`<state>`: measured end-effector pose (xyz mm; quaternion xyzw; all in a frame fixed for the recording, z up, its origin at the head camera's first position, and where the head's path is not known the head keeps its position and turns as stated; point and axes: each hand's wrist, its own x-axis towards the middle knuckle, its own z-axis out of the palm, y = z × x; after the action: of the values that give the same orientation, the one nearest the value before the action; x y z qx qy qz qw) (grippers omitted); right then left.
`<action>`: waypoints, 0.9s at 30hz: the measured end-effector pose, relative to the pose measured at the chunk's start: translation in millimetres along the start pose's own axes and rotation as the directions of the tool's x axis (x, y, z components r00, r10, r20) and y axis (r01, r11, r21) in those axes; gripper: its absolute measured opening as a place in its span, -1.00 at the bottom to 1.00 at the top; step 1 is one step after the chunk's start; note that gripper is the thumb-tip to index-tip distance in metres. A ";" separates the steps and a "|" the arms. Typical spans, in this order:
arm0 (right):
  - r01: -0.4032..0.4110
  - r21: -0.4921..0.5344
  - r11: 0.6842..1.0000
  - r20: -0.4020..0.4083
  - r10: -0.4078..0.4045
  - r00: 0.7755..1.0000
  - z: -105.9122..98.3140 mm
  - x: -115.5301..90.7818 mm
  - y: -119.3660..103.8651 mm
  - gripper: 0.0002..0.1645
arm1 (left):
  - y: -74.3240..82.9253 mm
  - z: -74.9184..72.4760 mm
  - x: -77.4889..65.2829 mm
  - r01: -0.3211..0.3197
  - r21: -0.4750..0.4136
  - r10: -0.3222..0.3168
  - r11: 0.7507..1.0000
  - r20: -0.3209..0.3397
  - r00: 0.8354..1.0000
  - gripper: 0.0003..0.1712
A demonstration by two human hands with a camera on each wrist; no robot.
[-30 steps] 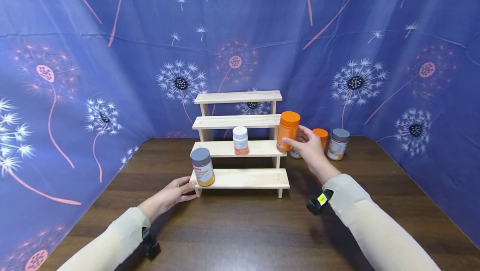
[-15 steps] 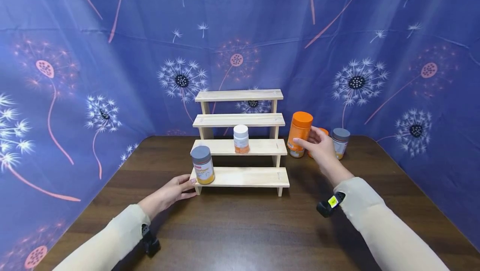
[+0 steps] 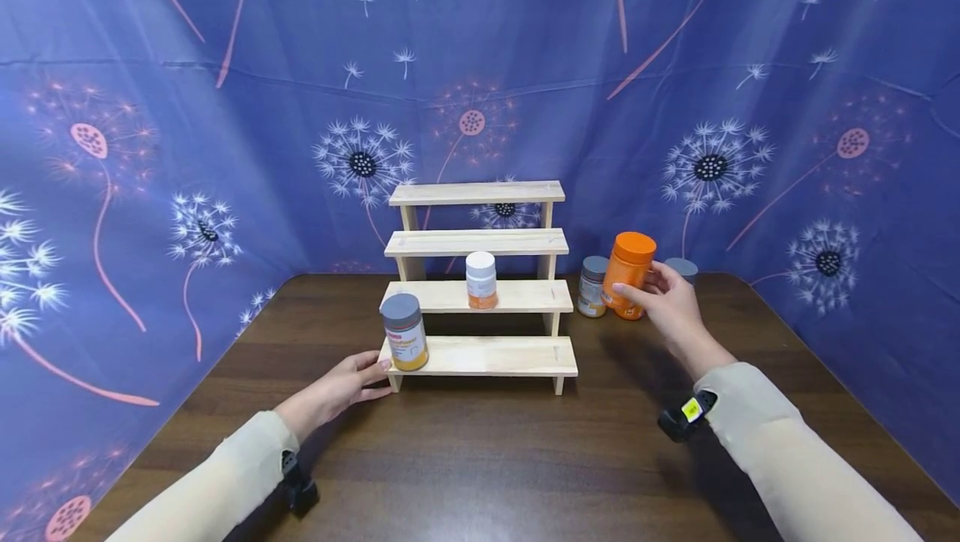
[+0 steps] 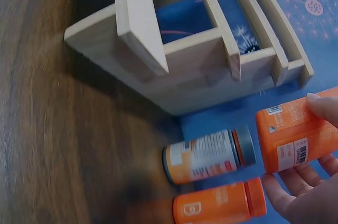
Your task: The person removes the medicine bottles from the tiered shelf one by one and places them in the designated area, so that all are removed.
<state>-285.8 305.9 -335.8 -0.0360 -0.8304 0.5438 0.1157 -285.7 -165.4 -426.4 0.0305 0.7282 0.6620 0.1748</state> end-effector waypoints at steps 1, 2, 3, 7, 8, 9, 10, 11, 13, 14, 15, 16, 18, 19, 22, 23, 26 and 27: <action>-0.003 0.004 1.000 0.004 0.003 1.000 -2.0 0.1 1.9 0.02 | -0.3 -0.1 0.1 -0.002 0.001 0.002 1.000 0.001 1.000 -0.43; -0.006 0.004 1.000 0.009 0.005 1.000 -3.9 0.2 3.7 0.02 | -0.5 -0.3 0.0 -0.008 0.004 0.008 1.000 0.006 1.000 -0.43; -0.006 0.000 1.000 0.011 0.006 1.000 -5.5 0.4 5.5 0.02 | -0.3 -0.4 -0.4 -0.010 0.005 0.010 1.000 0.009 1.000 -0.43; -0.015 -0.034 0.999 -0.001 0.015 1.000 -10.7 0.4 12.5 0.00 | -0.4 -0.8 -0.5 -0.011 0.007 0.011 1.000 0.008 1.000 -0.43; -0.020 -0.051 0.998 -0.005 0.019 1.000 -12.1 0.3 14.5 0.00 | -0.3 -0.8 -0.6 -0.015 0.011 0.015 1.000 0.008 1.000 -0.43; -0.027 -0.069 0.997 -0.012 0.027 1.000 -13.5 0.1 16.6 0.00 | -0.1 -0.6 -0.5 -0.009 0.006 0.008 1.000 0.003 1.000 -0.43; -0.035 -0.087 0.996 -0.014 0.033 0.999 -15.1 -0.3 18.7 -0.01 | -0.3 -0.5 -0.1 -0.005 0.005 0.005 1.000 -0.001 1.000 -0.44; -0.044 -0.101 0.994 -0.016 0.042 0.999 -16.7 -0.6 20.9 0.00 | -0.2 -0.4 0.1 -0.004 0.004 0.004 1.000 -0.003 1.000 -0.44; -0.064 -0.121 0.991 -0.018 0.062 0.998 -20.6 -1.0 25.6 0.02 | -0.1 0.3 0.4 0.001 -0.001 -0.001 1.000 -0.008 1.000 -0.44; -0.073 -0.126 0.989 -0.018 0.072 0.997 -22.5 -1.1 27.8 0.03 | -0.1 0.5 0.4 -0.002 0.004 0.002 1.000 -0.006 1.000 -0.44; -0.082 -0.129 0.988 -0.019 0.081 0.997 -24.2 -1.4 30.0 0.03 | 0.2 0.9 0.5 0.003 -0.002 -0.003 1.000 -0.008 1.000 -0.44; -0.090 -0.130 0.987 -0.021 0.088 0.996 -25.5 -1.4 32.1 0.04 | 0.3 1.0 0.3 0.001 -0.001 -0.001 1.000 -0.009 1.000 -0.44; -0.101 -0.130 0.986 -0.026 0.098 0.995 -28.1 -1.2 36.2 0.04 | 0.5 1.2 0.2 -0.001 -0.001 0.001 1.000 -0.009 1.000 -0.43; -0.104 -0.133 0.986 -0.031 0.101 0.994 -29.4 -1.0 38.1 0.04 | 0.4 1.2 0.2 -0.001 -0.003 0.001 1.000 -0.010 1.000 -0.43; -0.113 -0.137 0.984 -0.048 0.108 0.993 -32.0 0.2 44.5 0.02 | 0.4 0.9 -0.2 -0.005 -0.005 0.005 1.000 -0.013 1.000 -0.43; -0.115 -0.141 0.983 -0.051 0.109 0.993 -33.1 0.8 46.9 0.02 | 0.3 0.7 -0.3 -0.006 -0.007 0.006 1.000 -0.011 1.000 -0.44; -0.127 -0.144 0.982 -0.059 0.119 0.991 -38.1 2.8 55.1 0.03 | 0.3 1.1 -1.4 -0.011 -0.003 0.011 1.000 -0.005 1.000 -0.45; -0.131 -0.156 0.979 -0.059 0.123 0.991 -40.9 5.3 60.7 0.04 | 0.3 1.4 -1.7 -0.013 -0.002 0.013 1.000 -0.003 1.000 -0.45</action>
<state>-285.5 368.1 -374.7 -0.1114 -0.8642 0.4808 0.0978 -283.7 -164.6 -425.8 0.0338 0.7276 0.6639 0.1694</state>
